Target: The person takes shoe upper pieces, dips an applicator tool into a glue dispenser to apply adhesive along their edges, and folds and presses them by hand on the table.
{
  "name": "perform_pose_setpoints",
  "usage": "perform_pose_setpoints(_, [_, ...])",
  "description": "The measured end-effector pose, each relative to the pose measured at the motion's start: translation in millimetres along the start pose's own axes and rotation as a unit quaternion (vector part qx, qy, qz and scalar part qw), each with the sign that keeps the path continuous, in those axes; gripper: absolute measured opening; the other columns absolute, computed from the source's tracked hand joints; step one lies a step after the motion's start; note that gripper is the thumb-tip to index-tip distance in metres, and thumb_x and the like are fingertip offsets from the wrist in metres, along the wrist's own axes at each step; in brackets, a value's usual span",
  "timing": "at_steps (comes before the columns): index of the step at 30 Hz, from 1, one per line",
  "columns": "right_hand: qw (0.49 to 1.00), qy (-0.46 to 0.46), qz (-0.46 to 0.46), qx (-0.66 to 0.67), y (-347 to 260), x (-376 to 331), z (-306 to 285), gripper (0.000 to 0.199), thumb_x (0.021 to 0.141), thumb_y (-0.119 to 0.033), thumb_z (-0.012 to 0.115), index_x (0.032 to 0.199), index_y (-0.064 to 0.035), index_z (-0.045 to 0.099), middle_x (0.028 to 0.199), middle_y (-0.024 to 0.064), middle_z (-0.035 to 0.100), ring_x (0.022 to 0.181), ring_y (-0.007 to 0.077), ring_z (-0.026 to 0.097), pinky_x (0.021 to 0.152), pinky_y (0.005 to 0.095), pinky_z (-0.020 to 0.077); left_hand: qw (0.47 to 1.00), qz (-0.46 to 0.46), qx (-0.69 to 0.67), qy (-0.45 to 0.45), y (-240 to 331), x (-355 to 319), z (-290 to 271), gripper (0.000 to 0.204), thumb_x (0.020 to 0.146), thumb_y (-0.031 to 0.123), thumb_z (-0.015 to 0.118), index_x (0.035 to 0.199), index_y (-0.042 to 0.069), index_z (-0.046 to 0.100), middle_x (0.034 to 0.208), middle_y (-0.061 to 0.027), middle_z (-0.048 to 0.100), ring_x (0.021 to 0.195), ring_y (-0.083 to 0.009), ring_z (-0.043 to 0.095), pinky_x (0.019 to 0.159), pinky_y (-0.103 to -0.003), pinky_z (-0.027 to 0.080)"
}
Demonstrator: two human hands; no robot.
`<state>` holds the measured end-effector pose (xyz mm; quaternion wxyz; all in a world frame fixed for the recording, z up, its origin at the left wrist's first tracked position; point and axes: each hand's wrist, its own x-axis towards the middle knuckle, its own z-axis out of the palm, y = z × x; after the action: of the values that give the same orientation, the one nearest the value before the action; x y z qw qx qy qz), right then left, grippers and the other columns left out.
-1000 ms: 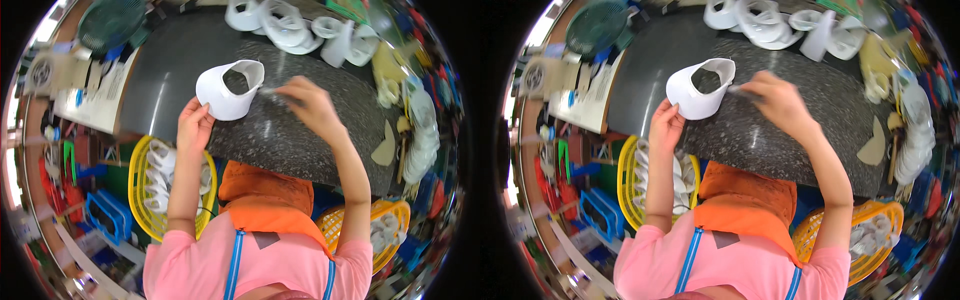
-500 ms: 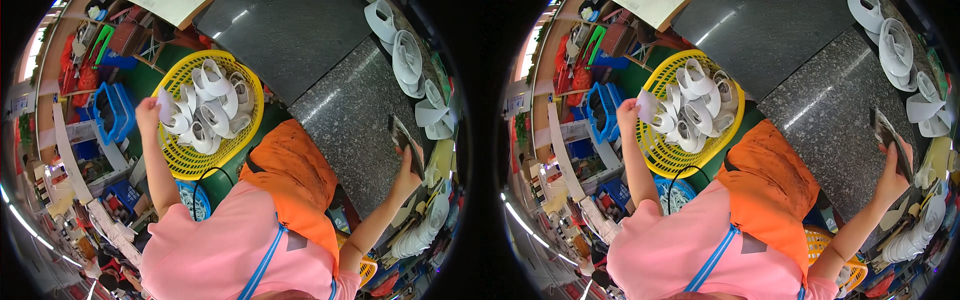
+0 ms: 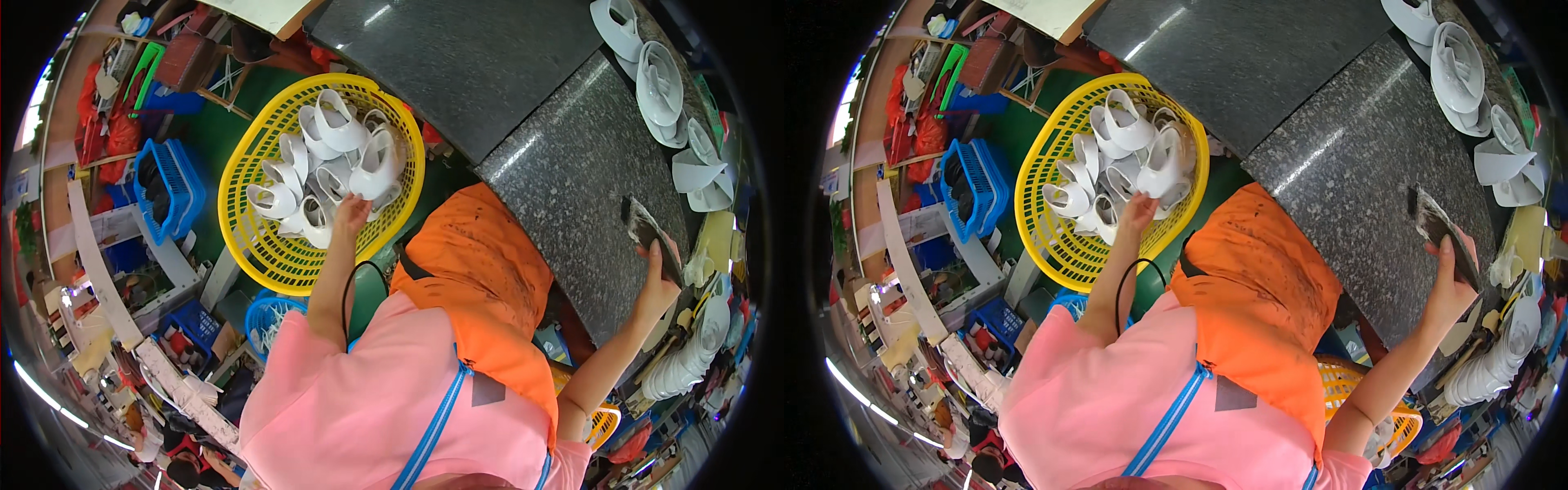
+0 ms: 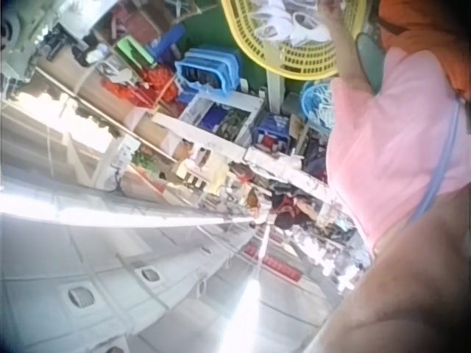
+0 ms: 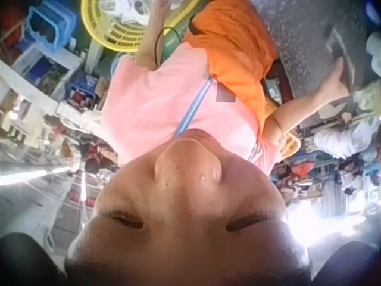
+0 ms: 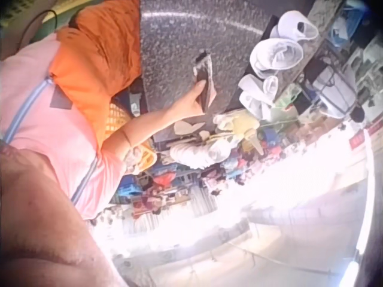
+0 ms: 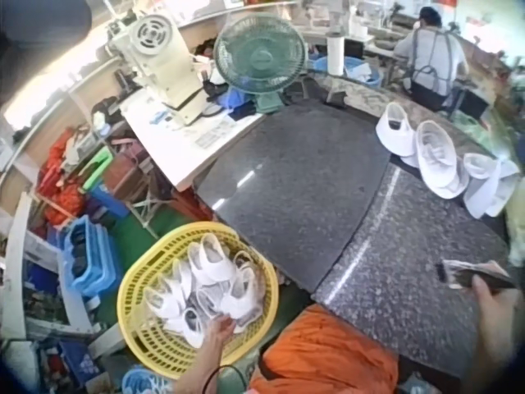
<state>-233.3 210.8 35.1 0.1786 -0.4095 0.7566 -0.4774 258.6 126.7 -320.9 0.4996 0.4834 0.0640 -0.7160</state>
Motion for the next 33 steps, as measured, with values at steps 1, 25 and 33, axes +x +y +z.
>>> perform_pose_setpoints(1, [1.0, 0.002, 0.0, -0.001, 0.2, -1.5, -0.9, 0.023, 0.087, -0.008, 0.058, 0.104, 0.0073, 0.059, 0.097, 0.008, 0.059, 0.081, 0.0157, 0.06, 0.075, 0.027, 0.0508, 0.998, -0.01, 0.015, 0.052, -14.1, 7.2, -8.6, 0.03, 0.082, -0.005, 0.054, 0.11, 0.006, 0.05, 0.104, -0.009, 0.06, 0.097, -0.0251, 0.06, 0.088, -0.041, 0.05])
perform_pose_setpoints(25, [0.988, 0.079, 0.075, 0.109, 4.1, -28.0, -40.7, 0.02, 0.082, 0.0, 0.058, 0.101, 0.0022, 0.062, 0.088, 0.0058, 0.056, 0.069, 0.0109, 0.058, 0.062, 0.0215, 0.0463, 0.148, 0.705, 0.617, -0.316, -124.4, -20.7, 606.6, 0.073, 0.066, 0.011, 0.069, 0.129, -0.003, 0.034, 0.13, -0.0283, 0.039, 0.124, -0.0414, 0.036, 0.104, -0.043, 0.03])
perform_pose_setpoints(33, [0.963, 0.213, 0.14, 0.091, 44.8, -34.3, -94.2, 0.02, 0.082, -0.002, 0.059, 0.102, 0.0005, 0.063, 0.084, 0.0042, 0.063, 0.062, 0.0076, 0.056, 0.058, 0.0209, 0.0473, 0.344, 0.6, 0.632, -0.349, -60.5, -34.0, 633.8, 0.06, 0.07, 0.023, 0.064, 0.125, 0.006, 0.047, 0.112, -0.0218, 0.057, 0.104, -0.0328, 0.057, 0.087, -0.041, 0.046])
